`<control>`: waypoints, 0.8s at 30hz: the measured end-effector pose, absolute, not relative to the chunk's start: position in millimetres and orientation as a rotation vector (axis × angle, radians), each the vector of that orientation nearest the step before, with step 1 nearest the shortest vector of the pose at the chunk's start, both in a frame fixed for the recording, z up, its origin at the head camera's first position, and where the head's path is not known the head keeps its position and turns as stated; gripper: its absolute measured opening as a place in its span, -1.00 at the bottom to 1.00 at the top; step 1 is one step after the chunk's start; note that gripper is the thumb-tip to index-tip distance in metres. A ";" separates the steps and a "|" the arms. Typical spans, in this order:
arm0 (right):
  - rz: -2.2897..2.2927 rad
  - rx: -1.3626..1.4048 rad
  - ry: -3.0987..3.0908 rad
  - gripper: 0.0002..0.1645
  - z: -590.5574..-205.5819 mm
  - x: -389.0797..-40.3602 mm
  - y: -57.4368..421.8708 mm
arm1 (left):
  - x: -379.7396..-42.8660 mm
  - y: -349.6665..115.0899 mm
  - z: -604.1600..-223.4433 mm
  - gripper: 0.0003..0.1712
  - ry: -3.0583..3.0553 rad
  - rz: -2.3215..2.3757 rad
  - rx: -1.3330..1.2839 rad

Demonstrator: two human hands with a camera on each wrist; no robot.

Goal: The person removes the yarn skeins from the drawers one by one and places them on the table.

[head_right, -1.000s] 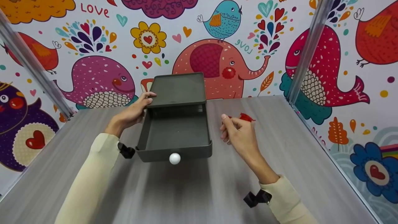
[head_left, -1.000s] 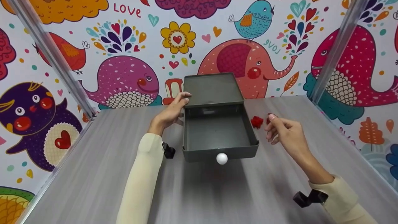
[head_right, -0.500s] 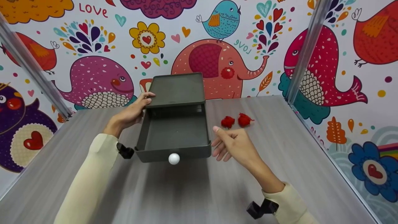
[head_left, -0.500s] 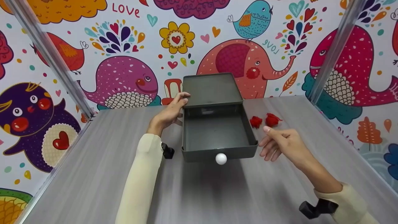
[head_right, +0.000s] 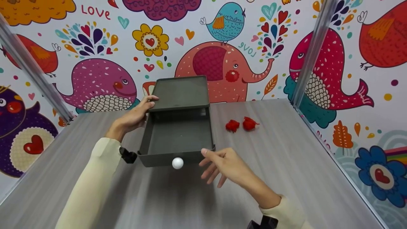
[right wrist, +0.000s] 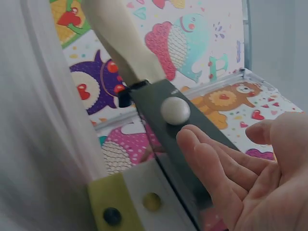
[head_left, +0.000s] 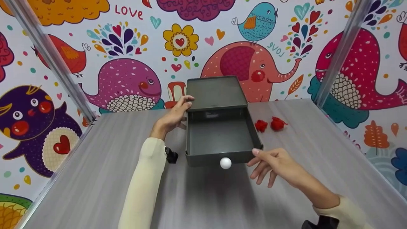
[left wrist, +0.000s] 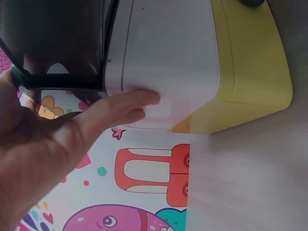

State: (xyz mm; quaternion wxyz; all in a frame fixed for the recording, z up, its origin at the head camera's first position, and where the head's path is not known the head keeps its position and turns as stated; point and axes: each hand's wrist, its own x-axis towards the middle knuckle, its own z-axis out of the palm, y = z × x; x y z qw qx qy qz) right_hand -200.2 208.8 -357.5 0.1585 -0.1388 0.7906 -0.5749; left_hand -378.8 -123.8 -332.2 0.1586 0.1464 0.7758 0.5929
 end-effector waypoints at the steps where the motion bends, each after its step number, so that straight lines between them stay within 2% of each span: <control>1: -1.641 -0.390 2.251 -0.36 -359.5 -199.7 207.0 | -378.9 -123.7 -332.3 -0.58 2.214 1.698 0.416; 24: -1.752 -0.368 1.813 -0.27 -380.5 -197.2 159.5 | -380.6 -125.2 -334.0 -0.58 2.222 1.685 0.440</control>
